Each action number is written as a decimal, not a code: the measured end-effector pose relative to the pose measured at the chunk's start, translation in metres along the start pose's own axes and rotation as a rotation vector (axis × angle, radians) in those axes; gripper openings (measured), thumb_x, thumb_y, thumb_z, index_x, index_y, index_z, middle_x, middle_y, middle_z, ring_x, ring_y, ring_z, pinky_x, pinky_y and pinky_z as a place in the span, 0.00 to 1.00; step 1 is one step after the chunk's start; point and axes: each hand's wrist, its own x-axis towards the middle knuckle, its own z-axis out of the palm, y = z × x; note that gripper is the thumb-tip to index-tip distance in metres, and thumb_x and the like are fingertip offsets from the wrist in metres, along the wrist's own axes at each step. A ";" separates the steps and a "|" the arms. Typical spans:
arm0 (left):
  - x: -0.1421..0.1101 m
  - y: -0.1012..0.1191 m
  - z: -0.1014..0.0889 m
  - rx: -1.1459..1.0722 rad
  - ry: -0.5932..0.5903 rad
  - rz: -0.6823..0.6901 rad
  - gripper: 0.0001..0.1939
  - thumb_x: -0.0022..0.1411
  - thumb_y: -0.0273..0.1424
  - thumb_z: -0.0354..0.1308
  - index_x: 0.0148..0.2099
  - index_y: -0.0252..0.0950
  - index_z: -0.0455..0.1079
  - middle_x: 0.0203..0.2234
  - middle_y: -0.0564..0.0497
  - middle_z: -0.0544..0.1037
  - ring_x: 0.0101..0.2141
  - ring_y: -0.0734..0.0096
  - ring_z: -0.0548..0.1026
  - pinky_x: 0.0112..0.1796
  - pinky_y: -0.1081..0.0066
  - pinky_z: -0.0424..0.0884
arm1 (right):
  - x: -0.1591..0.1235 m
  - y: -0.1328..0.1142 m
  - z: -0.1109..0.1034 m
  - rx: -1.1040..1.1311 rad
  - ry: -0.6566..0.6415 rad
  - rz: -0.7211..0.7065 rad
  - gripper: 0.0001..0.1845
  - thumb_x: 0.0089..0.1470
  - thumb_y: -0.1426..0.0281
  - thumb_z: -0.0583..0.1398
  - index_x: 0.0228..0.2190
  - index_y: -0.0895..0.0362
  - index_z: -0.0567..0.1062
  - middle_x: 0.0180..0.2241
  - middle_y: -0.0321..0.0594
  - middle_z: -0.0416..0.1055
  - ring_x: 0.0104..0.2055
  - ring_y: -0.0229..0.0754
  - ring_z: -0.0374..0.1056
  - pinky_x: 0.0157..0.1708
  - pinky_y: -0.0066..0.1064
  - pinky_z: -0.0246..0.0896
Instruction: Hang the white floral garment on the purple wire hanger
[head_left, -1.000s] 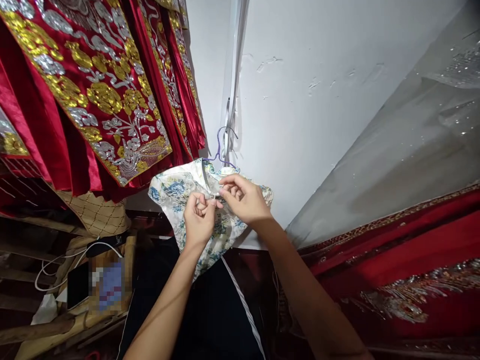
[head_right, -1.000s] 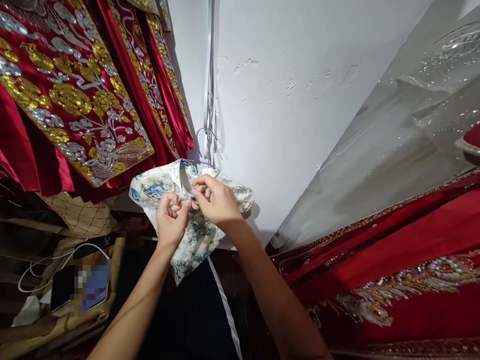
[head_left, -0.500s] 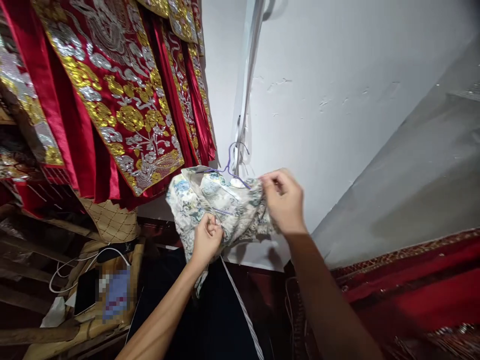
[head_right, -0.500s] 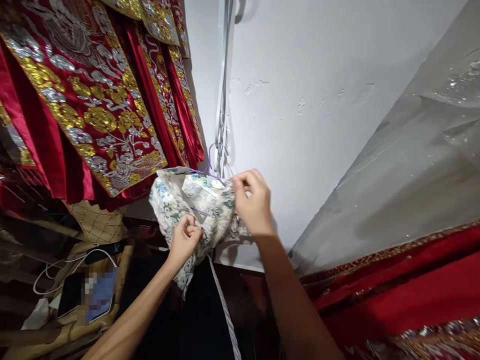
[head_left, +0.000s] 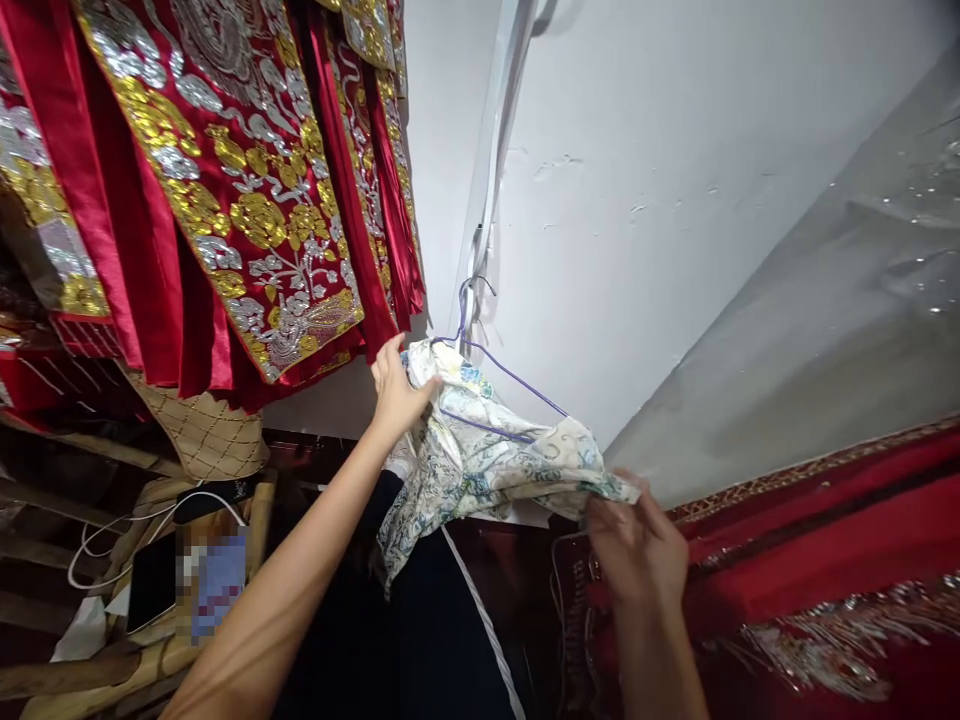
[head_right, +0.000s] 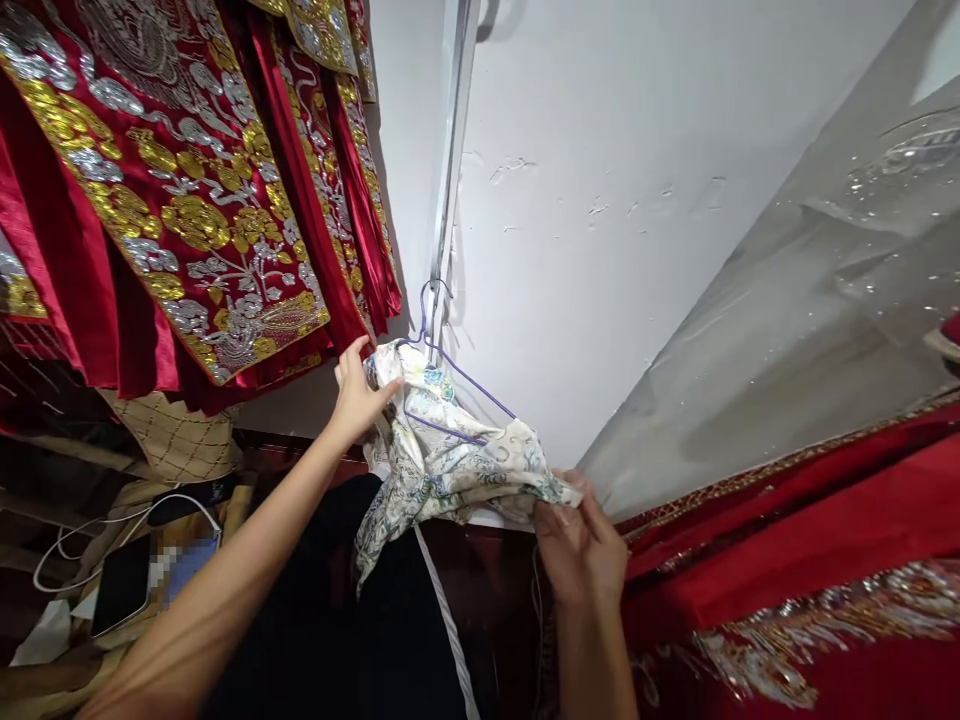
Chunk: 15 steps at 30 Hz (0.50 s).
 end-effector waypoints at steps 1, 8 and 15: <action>0.009 -0.004 0.003 0.020 -0.013 -0.041 0.39 0.52 0.34 0.64 0.65 0.42 0.56 0.62 0.40 0.62 0.62 0.46 0.57 0.59 0.50 0.55 | -0.006 0.007 -0.005 0.060 0.031 0.023 0.09 0.50 0.72 0.67 0.30 0.57 0.71 0.24 0.30 0.58 0.22 0.30 0.54 0.19 0.20 0.60; 0.026 -0.052 -0.019 -0.222 -0.047 -0.427 0.10 0.42 0.19 0.55 0.28 0.37 0.72 0.26 0.50 0.74 0.44 0.53 0.71 0.47 0.61 0.64 | -0.012 0.056 -0.031 0.183 0.185 0.112 0.11 0.48 0.73 0.69 0.29 0.56 0.71 0.26 0.30 0.67 0.21 0.29 0.56 0.18 0.21 0.59; -0.053 -0.052 -0.046 -0.670 0.076 -0.830 0.07 0.41 0.20 0.53 0.25 0.34 0.67 0.16 0.53 0.69 0.21 0.68 0.70 0.26 0.71 0.69 | -0.016 0.103 -0.038 -0.190 0.209 0.150 0.13 0.47 0.62 0.70 0.34 0.53 0.76 0.32 0.34 0.73 0.32 0.39 0.68 0.33 0.31 0.66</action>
